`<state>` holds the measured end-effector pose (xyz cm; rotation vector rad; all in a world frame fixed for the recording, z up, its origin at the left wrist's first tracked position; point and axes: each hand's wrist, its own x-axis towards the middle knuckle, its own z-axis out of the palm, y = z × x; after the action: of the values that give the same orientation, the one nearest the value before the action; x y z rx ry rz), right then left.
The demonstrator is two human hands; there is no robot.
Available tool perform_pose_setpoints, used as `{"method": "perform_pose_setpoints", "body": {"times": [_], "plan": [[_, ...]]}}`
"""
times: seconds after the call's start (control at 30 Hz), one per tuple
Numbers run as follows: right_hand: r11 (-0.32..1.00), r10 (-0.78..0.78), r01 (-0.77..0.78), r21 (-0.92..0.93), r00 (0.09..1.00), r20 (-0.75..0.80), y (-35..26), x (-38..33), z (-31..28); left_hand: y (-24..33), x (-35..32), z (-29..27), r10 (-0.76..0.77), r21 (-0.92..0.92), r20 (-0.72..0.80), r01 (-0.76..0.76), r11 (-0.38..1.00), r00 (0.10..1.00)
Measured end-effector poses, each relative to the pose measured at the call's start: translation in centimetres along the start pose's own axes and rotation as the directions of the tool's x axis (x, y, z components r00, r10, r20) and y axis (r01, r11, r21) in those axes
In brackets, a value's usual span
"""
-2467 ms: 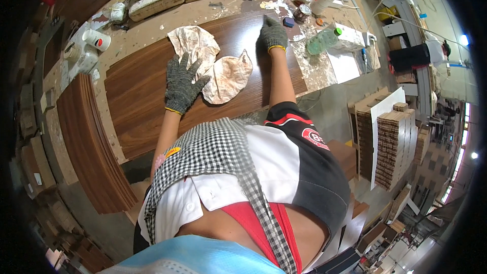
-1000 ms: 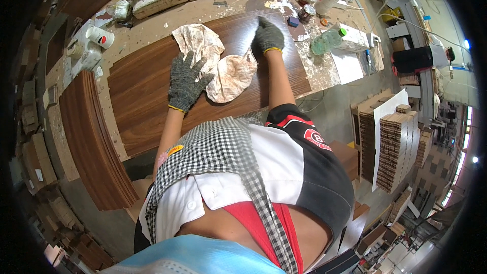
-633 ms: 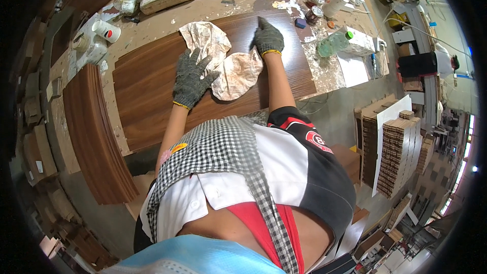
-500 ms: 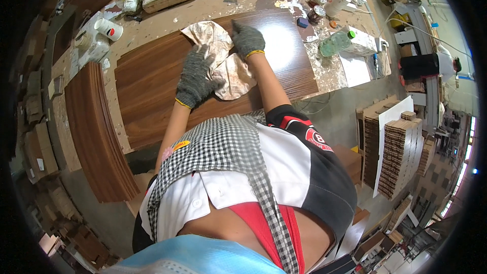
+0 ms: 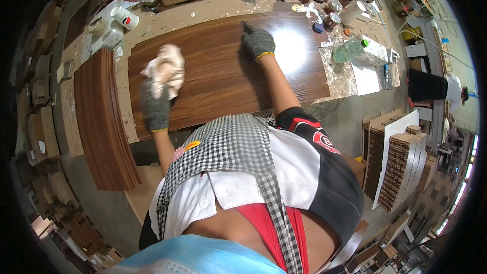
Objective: The person wipes the surfaces and edges of wooden panels with a cloth, flipping and rotating the panels to clean both sides.
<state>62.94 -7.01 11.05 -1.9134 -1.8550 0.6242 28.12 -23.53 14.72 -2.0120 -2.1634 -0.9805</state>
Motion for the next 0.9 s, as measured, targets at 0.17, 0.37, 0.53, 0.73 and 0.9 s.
{"method": "perform_pose_setpoints", "body": {"times": [0.17,0.37,0.53,0.73,0.9], "plan": [[0.999,0.023,-0.024,-0.035,0.999,-0.022,-0.2,-0.2,-0.2,-8.5,-4.1,-6.5,-0.485,0.018,-0.339,0.521,0.853,0.806],[0.984,-0.138,0.143,-0.106,0.989,0.052,-8.4,-0.9,3.9,-15.7,-10.8,-5.3,-0.519,-0.082,-0.318,0.522,0.849,0.794],[1.0,0.013,-0.013,-0.027,1.0,-0.003,-5.5,-0.3,3.5,-25.0,-17.1,-1.5,-0.632,-0.061,-0.187,0.634,0.771,0.752],[0.99,-0.072,0.074,-0.116,0.997,0.024,-9.2,-0.9,5.8,-21.9,-14.7,2.6,-0.34,0.179,-0.26,0.391,0.903,0.904],[0.973,-0.198,0.209,-0.095,0.974,0.115,-18.2,-0.9,11.3,-25.0,-16.4,3.3,-0.23,0.355,-0.28,0.323,0.877,0.932]]}}
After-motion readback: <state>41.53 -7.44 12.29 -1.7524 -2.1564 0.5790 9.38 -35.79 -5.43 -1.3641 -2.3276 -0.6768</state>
